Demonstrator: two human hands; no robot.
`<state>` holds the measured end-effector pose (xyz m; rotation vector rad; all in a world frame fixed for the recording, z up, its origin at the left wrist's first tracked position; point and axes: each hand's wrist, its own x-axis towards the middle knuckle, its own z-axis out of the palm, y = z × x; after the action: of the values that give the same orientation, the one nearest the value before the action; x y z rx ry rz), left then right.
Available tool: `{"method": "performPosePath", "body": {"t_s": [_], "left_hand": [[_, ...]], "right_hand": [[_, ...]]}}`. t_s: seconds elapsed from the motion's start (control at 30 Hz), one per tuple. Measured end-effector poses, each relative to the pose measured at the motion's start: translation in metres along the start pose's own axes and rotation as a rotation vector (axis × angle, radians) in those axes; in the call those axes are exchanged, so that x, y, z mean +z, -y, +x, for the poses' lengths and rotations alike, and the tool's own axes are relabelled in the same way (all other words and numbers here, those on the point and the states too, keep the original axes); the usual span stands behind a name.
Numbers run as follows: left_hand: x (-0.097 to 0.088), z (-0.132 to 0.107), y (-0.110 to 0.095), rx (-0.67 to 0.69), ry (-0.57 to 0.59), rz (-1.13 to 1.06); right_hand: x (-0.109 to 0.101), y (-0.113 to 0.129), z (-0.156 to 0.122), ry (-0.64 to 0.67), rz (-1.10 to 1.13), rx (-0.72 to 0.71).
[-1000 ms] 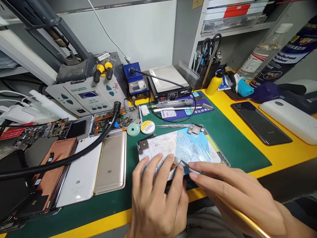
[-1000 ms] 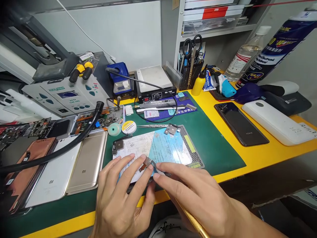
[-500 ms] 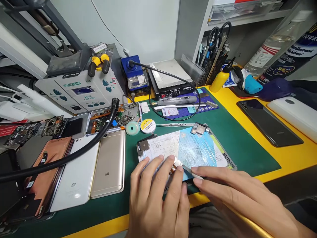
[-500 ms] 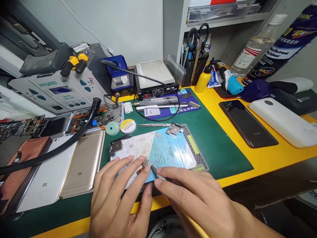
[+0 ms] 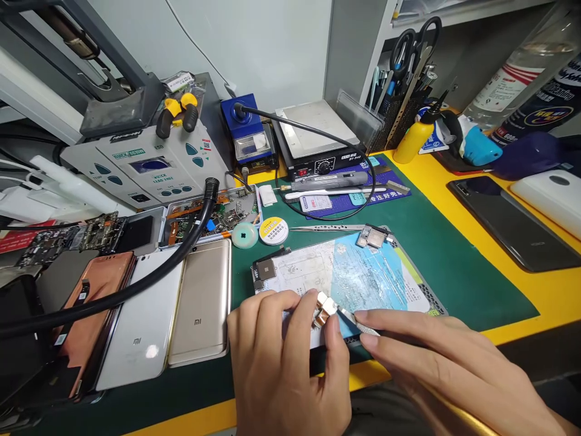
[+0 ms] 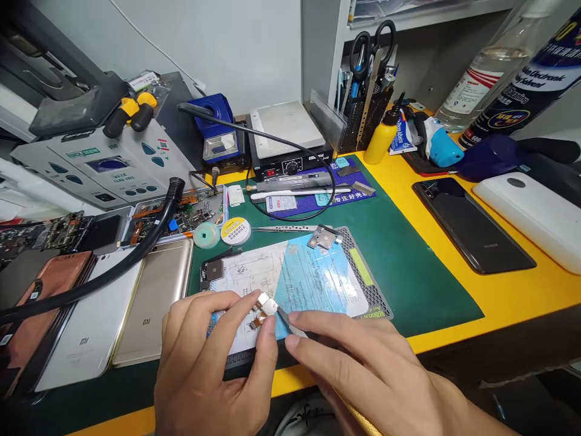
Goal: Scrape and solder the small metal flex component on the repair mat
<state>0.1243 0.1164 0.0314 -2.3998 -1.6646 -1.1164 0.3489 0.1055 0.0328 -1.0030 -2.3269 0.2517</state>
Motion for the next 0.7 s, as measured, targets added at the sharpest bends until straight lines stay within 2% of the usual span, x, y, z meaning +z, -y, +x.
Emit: {"method": "performPosePath", "body": {"t_s": [0.27, 0.47, 0.6, 0.7], "left_hand": [[-0.001, 0.003, 0.011, 0.136, 0.049, 0.022], [-0.003, 0.005, 0.013, 0.156, 0.048, 0.03], [-0.005, 0.006, 0.01, 0.133, 0.042, 0.029], [-0.004, 0.008, 0.007, 0.11, 0.033, 0.028]], "right_hand": [[0.001, -0.001, 0.0, -0.013, 0.044, 0.013], [0.002, -0.002, -0.004, -0.015, 0.049, 0.011], [0.013, 0.008, -0.01, -0.086, 0.046, 0.126], [0.023, 0.016, -0.013, -0.117, 0.068, 0.159]]}}
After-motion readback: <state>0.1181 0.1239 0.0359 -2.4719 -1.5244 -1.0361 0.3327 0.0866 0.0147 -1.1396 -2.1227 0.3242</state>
